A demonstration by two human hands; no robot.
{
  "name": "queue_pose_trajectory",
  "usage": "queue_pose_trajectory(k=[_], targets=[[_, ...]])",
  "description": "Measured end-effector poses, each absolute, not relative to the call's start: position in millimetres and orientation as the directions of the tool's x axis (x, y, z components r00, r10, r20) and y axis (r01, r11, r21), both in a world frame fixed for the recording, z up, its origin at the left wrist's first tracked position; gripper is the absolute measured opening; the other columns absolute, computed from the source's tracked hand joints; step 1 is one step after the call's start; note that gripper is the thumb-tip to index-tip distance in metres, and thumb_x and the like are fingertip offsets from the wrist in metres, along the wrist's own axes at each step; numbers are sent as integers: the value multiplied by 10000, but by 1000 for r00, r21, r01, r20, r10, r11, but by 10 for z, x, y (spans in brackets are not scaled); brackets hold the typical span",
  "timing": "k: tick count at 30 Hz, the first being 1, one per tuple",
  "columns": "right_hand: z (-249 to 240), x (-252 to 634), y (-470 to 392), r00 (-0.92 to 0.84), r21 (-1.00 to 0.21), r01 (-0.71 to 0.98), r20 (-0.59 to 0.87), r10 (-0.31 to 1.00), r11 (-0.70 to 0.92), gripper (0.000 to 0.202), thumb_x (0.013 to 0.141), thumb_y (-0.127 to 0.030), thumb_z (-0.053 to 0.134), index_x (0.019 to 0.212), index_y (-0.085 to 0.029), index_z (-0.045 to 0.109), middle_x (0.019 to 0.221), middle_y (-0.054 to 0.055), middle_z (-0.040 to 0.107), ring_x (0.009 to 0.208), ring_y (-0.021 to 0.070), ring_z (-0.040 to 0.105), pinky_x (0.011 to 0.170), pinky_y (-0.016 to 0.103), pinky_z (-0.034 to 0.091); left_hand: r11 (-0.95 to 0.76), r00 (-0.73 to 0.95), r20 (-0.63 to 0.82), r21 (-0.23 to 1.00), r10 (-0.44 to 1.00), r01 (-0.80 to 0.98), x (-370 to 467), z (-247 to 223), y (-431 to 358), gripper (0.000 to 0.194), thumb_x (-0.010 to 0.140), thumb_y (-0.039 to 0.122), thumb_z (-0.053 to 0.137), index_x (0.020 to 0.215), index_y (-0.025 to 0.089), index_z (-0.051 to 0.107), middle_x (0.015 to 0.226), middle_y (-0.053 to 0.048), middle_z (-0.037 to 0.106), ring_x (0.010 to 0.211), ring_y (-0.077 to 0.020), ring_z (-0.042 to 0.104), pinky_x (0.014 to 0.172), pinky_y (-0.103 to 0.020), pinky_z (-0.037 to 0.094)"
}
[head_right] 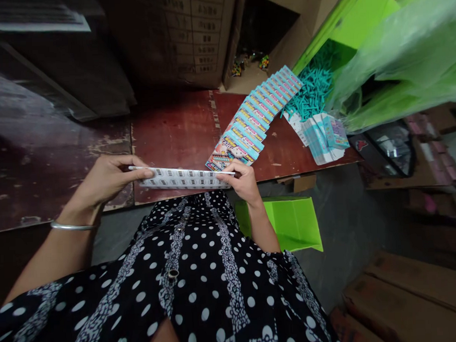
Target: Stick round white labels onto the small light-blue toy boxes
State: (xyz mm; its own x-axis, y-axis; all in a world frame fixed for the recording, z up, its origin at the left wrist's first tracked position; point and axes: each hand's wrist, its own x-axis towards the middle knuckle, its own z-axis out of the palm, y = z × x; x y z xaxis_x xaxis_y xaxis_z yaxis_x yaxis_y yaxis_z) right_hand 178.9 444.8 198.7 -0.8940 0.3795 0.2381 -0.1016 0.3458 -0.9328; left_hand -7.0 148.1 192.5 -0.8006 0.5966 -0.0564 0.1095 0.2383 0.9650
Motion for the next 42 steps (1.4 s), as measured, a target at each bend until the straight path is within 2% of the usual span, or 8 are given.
queue_pose_trajectory(k=[6,8,11,15,19,30,35,42], targets=[[2087,1806,4519,-928,-829,-88,270,257,553,339,946,-549,838,836,-236,772,852,21,738,834,205,636,804,362,501,239,-841,1,959,541,154,7,1928,1450,208,671,412,911,716,227,829,728,-24,786,718,-180,653,708,-316,510],[2192,1789,4450,-940,-702,-81,289,180,707,253,990,-494,811,1027,-245,789,1055,58,796,1019,251,686,949,409,517,224,-837,31,958,547,182,84,1976,1487,190,683,404,908,726,232,838,755,-33,798,736,-187,671,726,-324,517],[2350,1700,4226,-948,-488,-152,318,13,860,394,999,-499,816,1288,-240,749,1308,109,781,1246,308,657,1122,458,468,172,-795,73,961,603,218,217,2058,1582,151,720,402,883,720,255,848,782,-41,803,756,-195,699,732,-320,526],[2426,1531,3937,-964,-372,-190,244,-102,909,269,1047,-488,763,1066,-220,757,1062,81,782,1013,264,655,921,398,474,126,-777,131,957,616,261,346,2123,1667,127,765,410,860,733,287,855,800,-33,806,758,-197,714,705,-304,529],[2394,1448,3850,-964,-363,-174,250,-84,915,157,1075,-281,715,926,-230,717,945,54,727,935,236,594,825,377,412,121,-800,166,951,576,285,390,2120,1646,97,773,369,851,733,281,845,804,-29,802,758,-188,704,692,-291,529],[2481,1423,3871,-977,-220,-167,166,-132,961,307,1160,-317,541,977,-180,746,1001,93,752,989,246,597,858,373,400,168,-809,140,944,571,283,314,2076,1563,179,842,402,807,767,239,803,836,-34,807,757,-175,716,694,-268,571],[2567,1387,3816,-989,-137,-138,63,-130,981,253,1146,-291,562,1057,-156,756,1055,110,758,1013,247,589,853,360,379,71,-794,127,975,595,209,343,2027,1595,222,849,418,824,815,202,783,1082,-87,826,726,-171,730,601,-271,635],[2546,1336,3792,-990,-220,-134,69,-122,966,211,1124,-210,531,1076,-174,733,1036,83,738,998,236,572,846,356,368,-40,-772,121,992,624,123,397,1967,1713,269,815,388,894,827,200,702,1093,-108,846,933,-226,809,771,-299,691]])
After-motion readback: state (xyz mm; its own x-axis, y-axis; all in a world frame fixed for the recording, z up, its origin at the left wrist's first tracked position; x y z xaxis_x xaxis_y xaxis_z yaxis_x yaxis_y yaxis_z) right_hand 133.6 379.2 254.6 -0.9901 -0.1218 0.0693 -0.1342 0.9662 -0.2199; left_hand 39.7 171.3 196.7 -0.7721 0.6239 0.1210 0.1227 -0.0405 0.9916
